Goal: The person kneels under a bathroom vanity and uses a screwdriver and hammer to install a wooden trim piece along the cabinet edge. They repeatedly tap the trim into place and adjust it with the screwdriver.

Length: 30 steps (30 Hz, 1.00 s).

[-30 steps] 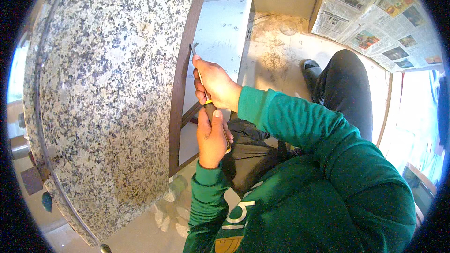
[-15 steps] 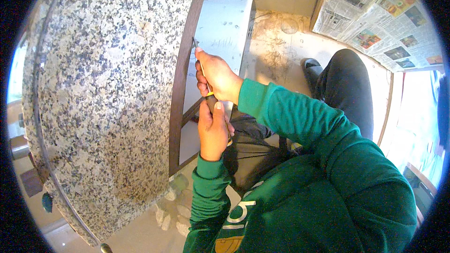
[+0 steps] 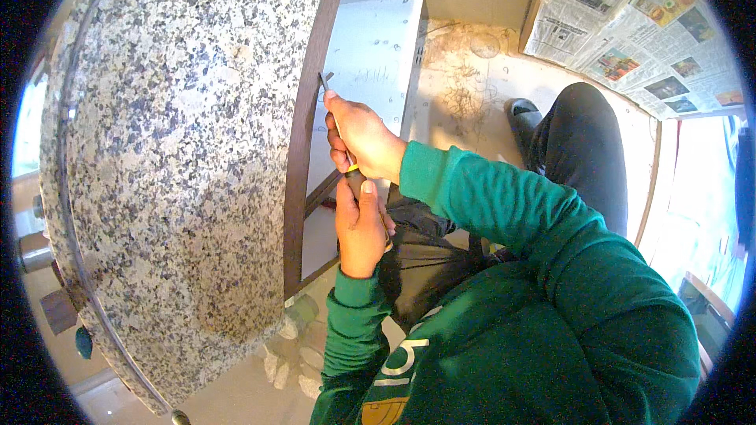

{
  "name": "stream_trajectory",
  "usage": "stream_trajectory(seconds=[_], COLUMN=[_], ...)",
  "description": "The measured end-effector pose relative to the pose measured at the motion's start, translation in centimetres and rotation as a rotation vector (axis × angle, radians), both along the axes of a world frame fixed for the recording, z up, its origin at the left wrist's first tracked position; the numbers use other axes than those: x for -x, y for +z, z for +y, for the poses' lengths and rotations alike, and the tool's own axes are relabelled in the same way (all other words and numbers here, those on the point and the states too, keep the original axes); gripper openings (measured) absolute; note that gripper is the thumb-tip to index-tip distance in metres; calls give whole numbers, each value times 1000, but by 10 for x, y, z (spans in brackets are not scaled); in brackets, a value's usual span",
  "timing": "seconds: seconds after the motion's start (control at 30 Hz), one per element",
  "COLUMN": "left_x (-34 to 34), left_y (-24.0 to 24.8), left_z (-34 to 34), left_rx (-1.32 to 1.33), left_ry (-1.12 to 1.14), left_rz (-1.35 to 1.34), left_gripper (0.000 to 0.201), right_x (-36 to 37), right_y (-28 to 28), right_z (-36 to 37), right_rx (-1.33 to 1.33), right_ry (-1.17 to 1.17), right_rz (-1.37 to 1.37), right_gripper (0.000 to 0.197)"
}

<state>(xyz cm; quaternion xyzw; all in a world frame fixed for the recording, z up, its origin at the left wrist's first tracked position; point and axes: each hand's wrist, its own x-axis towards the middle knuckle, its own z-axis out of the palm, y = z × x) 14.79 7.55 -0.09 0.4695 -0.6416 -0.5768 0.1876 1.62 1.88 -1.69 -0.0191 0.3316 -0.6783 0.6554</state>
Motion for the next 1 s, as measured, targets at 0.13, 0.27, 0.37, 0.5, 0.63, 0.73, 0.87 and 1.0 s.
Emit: stream_trajectory(seconds=[0.13,0.27,0.37,0.5,0.63,0.73,0.87,1.0], left_x=[-1,0,0,3,17,22,1,-18], left_y=[-2,-4,-3,2,1,-6,-24,-57], left_z=[0,-4,-3,-6,-22,-25,4,29], left_rx=[-27,-19,-5,-13,-10,-31,-227,-448], left_ry=[27,15,16,2,-34,-76,-50,156], left_rz=[2,8,-1,-11,-18,-21,17,147], left_gripper=[18,19,20,21,21,21,19,21], right_x=[1,3,2,3,21,30,29,41], right_y=[0,0,-1,1,-2,-19,-56,-65], right_z=[-1,-5,-3,-2,-14,-13,21,31], right_rx=[1,-16,22,10,-11,-16,-105,-149], right_ry=[-1,-2,-69,-10,-32,-73,15,-297], right_rz=[14,28,68,40,35,23,145,896], right_gripper=[50,50,50,47,46,48,48,32])
